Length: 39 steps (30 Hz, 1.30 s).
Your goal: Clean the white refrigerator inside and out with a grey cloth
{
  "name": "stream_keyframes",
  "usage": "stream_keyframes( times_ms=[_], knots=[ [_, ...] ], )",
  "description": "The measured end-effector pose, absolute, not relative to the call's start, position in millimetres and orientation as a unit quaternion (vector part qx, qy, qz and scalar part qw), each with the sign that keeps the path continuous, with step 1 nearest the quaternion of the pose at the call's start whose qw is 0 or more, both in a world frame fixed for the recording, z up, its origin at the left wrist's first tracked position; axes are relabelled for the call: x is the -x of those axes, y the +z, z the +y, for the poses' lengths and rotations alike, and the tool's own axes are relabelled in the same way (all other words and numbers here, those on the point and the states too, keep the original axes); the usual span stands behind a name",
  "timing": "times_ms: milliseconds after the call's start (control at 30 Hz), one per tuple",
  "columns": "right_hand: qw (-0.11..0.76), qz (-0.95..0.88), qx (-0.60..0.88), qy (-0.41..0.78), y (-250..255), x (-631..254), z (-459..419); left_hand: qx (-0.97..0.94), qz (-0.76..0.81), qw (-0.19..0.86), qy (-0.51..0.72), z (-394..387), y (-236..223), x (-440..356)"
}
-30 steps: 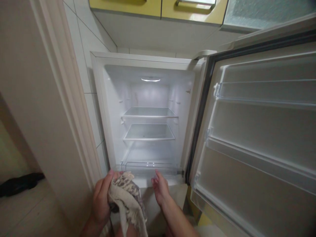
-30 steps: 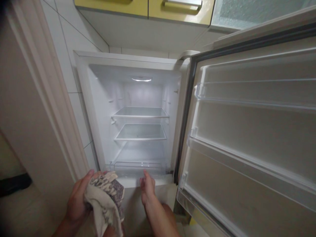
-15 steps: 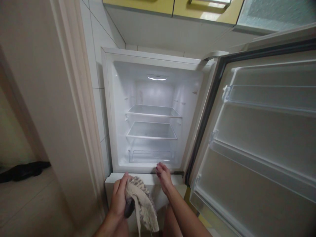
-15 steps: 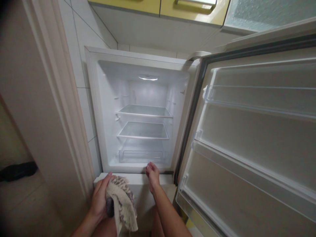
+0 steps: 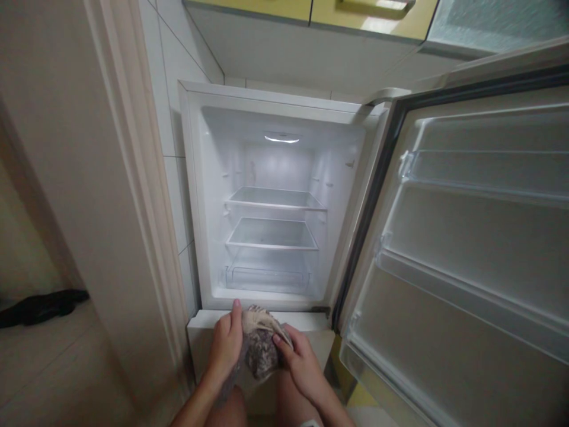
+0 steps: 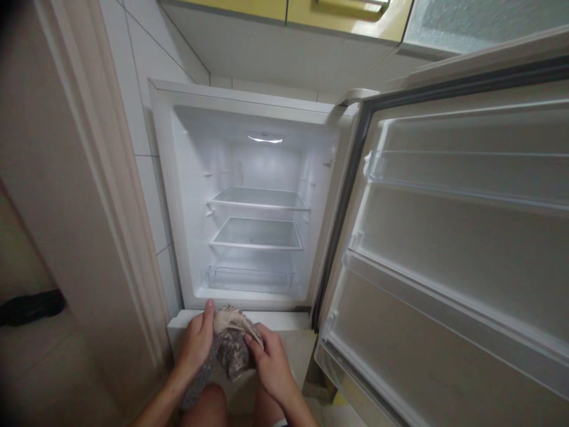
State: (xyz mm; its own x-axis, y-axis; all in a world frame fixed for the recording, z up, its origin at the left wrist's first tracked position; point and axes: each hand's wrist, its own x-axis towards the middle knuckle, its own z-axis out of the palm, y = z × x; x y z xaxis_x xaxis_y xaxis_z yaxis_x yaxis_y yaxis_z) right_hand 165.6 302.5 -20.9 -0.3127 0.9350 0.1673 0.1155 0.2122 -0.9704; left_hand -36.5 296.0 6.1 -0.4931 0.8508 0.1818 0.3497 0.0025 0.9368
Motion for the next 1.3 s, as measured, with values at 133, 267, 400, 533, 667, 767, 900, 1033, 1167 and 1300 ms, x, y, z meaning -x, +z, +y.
stream_keyframes(
  times_ms=[133, 267, 400, 533, 667, 767, 900, 1033, 1167, 1300],
  knots=[
    [0.438, -0.723, 0.394, 0.362, 25.8, -186.2, 306.6, -0.514, 0.649, 0.193, 0.527, 285.6, -0.6, 38.6],
    [0.384, -0.794, 0.392, 0.261, 61.5, -204.7, 308.6, -0.604, 0.584, 0.271, 0.47, 280.0, -3.0, 51.9],
    [0.317, -0.838, 0.37, 0.245, 89.5, -221.8, 313.0, -0.694, 0.536, 0.285, 0.388, 273.7, 17.9, 67.3],
    [0.294, -0.862, 0.312, 0.271, 114.2, -239.5, 310.3, -0.723, 0.513, 0.26, 0.382, 266.0, 41.6, 74.3],
    [0.316, -0.857, 0.284, 0.293, 130.0, -256.0, 303.8, -0.687, 0.547, 0.327, 0.35, 257.8, 51.0, 79.2],
    [0.31, -0.858, 0.29, 0.289, 133.0, -260.8, 302.1, -0.698, 0.559, 0.348, 0.282, 253.4, 56.9, 81.6],
    [0.253, -0.888, 0.24, 0.3, 135.0, -246.3, 302.3, -0.718, 0.48, 0.424, 0.271, 257.1, 60.0, 71.0],
    [0.155, -0.932, 0.187, 0.269, 147.0, -221.0, 304.1, -0.694, 0.388, 0.516, 0.319, 266.4, 47.1, 49.3],
    [0.126, -0.932, 0.18, 0.287, 163.2, -211.7, 309.1, -0.681, 0.407, 0.517, 0.322, 262.3, 33.8, 25.7],
    [0.099, -0.931, 0.214, 0.28, 170.2, -223.0, 314.0, -0.674, 0.423, 0.487, 0.36, 254.1, 28.8, 9.7]
  ],
)
